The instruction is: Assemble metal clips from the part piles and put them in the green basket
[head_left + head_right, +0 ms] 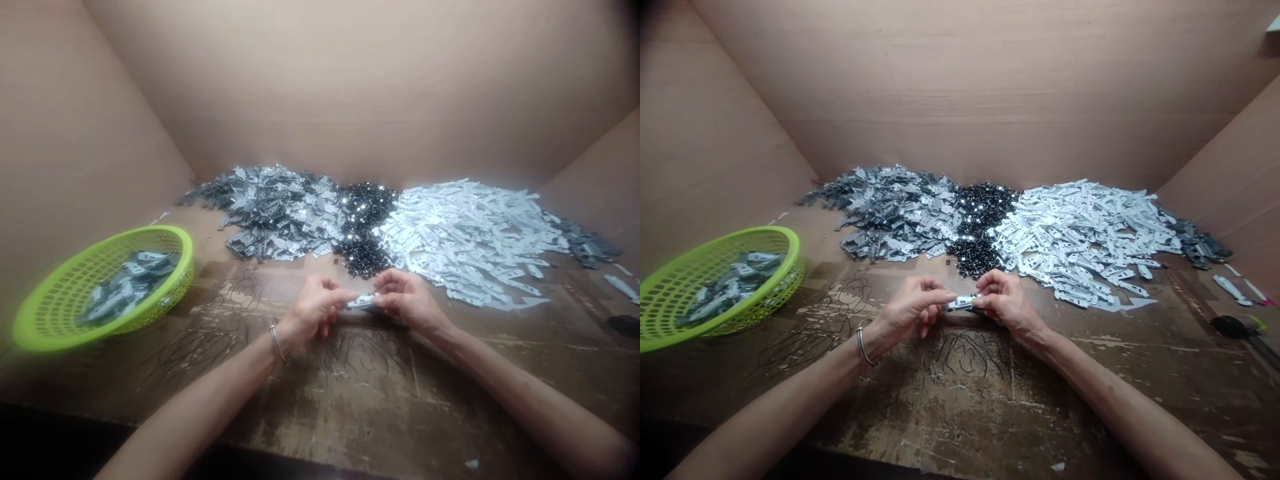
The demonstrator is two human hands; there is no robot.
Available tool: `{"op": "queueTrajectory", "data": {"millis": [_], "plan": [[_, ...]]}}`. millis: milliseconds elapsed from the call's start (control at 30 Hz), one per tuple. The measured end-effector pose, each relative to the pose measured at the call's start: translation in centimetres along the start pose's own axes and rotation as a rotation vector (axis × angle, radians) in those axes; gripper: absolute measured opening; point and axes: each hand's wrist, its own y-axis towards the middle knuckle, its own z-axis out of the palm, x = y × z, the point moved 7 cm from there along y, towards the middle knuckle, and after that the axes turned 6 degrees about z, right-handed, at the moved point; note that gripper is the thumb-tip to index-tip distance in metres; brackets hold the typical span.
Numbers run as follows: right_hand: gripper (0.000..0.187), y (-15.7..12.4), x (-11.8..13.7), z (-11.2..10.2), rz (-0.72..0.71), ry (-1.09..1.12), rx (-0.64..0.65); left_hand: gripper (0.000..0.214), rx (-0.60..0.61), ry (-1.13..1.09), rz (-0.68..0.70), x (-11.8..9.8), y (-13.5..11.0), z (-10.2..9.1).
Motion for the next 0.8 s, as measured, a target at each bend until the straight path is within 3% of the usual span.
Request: {"op": "queueTrajectory", "data": {"millis": [100, 200, 500, 800], "plan": [[0.019, -0.3, 0.8, 0.3, -0.046, -0.038, 0.001, 0.037, 0.067, 0.037, -0.031, -0.7, 0.0, 1.1], [0.018, -0.6, 1.2, 0.7, -0.058, -0.027, 0.03, 0.024, 0.157, 0.005, -0.069, -0.6, 0.1, 2.4], [0.022, -1.0, 0.9, 1.2, -0.046, 0.026, 0.077, 0.014, 0.083, -0.002, -0.017, 0.6, 0.0, 2.6], [0.027, 0.1, -1.0, 1.5, 0.06, 0.143, 0.24, 0.014, 0.128, -0.086, -0.04, 0.6, 0.3, 2.6]]}}
